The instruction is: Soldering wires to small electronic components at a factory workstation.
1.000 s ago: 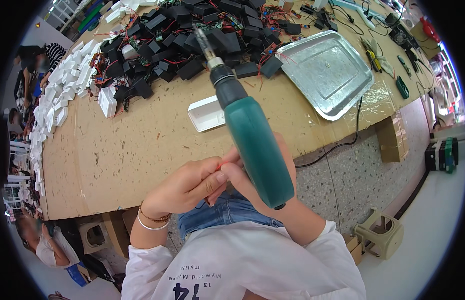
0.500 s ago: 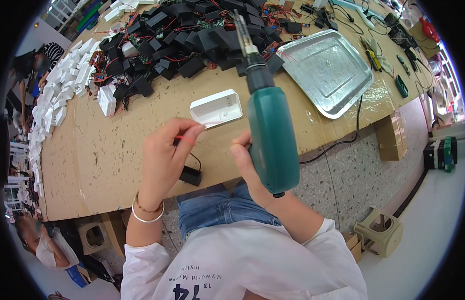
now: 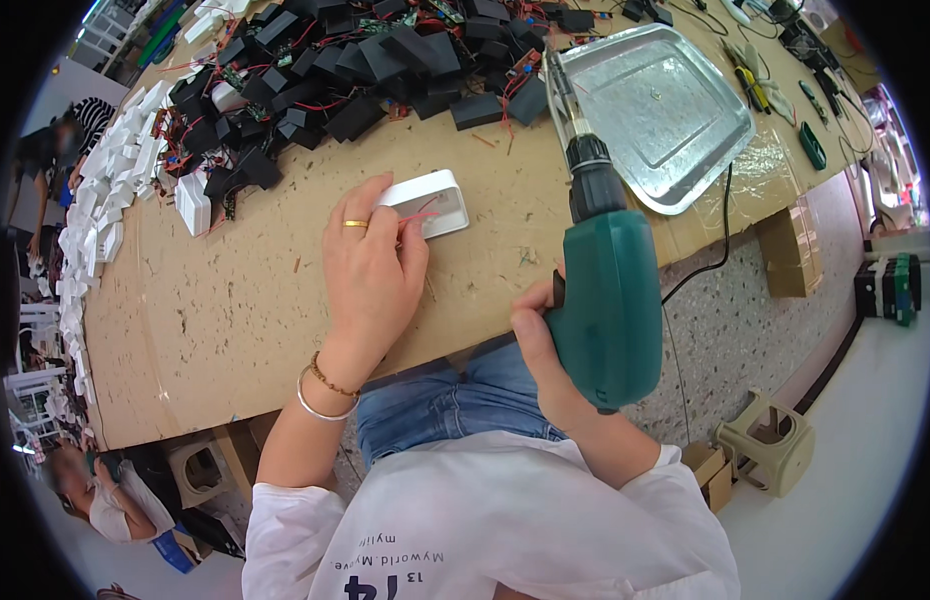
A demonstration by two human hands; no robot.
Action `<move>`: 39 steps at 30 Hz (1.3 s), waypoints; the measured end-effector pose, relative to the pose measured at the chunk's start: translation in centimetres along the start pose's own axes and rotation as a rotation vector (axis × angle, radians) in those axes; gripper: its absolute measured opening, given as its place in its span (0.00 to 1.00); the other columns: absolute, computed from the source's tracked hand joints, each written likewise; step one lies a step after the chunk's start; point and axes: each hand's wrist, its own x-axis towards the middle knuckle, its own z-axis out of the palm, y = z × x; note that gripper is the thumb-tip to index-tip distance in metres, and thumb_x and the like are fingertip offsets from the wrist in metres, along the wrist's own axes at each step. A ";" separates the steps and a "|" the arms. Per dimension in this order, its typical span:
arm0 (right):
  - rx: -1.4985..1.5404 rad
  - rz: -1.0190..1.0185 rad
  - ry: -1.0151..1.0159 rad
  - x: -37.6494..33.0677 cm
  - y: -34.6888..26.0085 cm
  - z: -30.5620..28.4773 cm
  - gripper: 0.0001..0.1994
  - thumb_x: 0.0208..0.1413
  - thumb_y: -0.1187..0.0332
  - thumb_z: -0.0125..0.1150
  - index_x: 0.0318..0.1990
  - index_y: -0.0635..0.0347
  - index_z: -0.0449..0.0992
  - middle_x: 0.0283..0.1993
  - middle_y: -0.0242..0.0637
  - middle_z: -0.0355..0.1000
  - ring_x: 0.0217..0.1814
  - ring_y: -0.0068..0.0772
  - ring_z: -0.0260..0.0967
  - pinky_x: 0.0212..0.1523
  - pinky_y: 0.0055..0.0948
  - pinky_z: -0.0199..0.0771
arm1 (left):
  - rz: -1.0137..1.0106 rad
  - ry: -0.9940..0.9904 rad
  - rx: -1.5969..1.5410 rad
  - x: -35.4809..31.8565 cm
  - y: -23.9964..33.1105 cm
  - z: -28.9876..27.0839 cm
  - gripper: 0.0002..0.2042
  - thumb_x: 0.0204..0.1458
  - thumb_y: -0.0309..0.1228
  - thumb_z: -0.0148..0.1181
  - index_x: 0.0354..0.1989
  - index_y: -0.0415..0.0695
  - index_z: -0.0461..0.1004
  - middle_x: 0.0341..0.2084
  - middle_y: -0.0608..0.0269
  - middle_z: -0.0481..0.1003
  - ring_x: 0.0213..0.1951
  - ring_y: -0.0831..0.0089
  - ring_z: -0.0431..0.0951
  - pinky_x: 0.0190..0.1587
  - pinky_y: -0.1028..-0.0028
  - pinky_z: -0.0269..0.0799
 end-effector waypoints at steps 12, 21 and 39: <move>-0.099 0.033 -0.338 -4.0 0.1 -3.5 0.14 0.49 0.72 0.62 0.43 0.64 0.69 0.35 0.35 0.71 0.33 0.24 0.71 0.34 0.23 0.71 | -0.248 -0.057 -0.291 -0.1 -0.2 -0.4 0.07 0.47 0.24 0.59 0.22 0.34 0.70 0.48 0.46 0.68 0.34 0.61 0.76 0.31 0.70 0.76; -0.192 -0.086 -0.245 -6.5 5.6 -2.6 0.21 0.47 0.68 0.67 0.46 0.66 0.68 0.32 0.34 0.73 0.29 0.23 0.72 0.30 0.23 0.73 | -0.179 -0.061 -0.238 0.1 -0.2 -0.2 0.07 0.49 0.22 0.58 0.23 0.33 0.68 0.49 0.44 0.66 0.35 0.61 0.76 0.30 0.72 0.77; -0.196 0.120 -0.121 -5.8 5.7 -1.0 0.25 0.48 0.62 0.68 0.48 0.68 0.66 0.32 0.35 0.75 0.29 0.21 0.72 0.32 0.21 0.72 | -0.211 -0.078 -0.244 0.0 -0.3 0.0 0.07 0.48 0.22 0.59 0.23 0.32 0.69 0.49 0.45 0.66 0.38 0.59 0.74 0.34 0.70 0.75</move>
